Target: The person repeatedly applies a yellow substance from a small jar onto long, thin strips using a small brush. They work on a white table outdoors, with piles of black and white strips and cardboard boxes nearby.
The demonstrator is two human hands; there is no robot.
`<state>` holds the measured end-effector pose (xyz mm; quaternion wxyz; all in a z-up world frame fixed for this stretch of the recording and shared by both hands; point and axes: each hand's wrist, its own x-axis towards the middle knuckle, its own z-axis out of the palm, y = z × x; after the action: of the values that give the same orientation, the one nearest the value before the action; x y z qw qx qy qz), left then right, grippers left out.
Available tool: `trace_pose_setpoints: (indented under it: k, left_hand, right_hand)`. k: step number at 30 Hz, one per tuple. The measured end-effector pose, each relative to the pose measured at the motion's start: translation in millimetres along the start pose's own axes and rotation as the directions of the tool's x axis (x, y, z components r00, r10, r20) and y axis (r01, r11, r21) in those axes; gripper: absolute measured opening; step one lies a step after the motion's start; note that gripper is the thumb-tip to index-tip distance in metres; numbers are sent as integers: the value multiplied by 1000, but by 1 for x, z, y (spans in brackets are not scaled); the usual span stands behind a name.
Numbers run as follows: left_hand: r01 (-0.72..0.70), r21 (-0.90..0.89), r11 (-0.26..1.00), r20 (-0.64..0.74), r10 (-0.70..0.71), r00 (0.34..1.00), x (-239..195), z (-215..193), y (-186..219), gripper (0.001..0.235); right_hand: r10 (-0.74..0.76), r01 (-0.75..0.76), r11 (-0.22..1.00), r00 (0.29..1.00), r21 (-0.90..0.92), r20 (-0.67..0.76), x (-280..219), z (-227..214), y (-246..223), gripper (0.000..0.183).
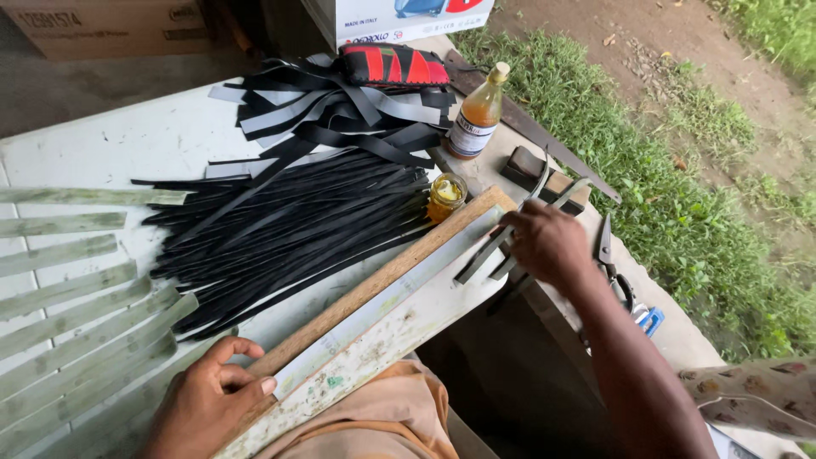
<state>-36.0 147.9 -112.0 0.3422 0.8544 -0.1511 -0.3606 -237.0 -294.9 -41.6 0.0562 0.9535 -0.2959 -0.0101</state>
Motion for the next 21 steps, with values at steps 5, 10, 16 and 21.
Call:
trace_pose_setpoints:
  k: [5,10,16,21]
  left_hand:
    - [-161,-296,941,62,188,980,16,8,-31,45]
    - [-139,-395,908,102,194,976,55,31,-87,53]
    - [-270,-401,875,279,398,874,152,52,-156,54]
    - [-153,-516,843,462,424,779,162,48,-175,63]
  right_hand:
    - [-103,134,969,982,208,-155,36,-30,-26,57]
    - [-81,74,996,985,51,155,84,-19,-69,62]
    - [-57,109,990,889,-89,455,111,-14,-89,60]
    - [-35,71,996,881,-58,472,114,-22,-92,62]
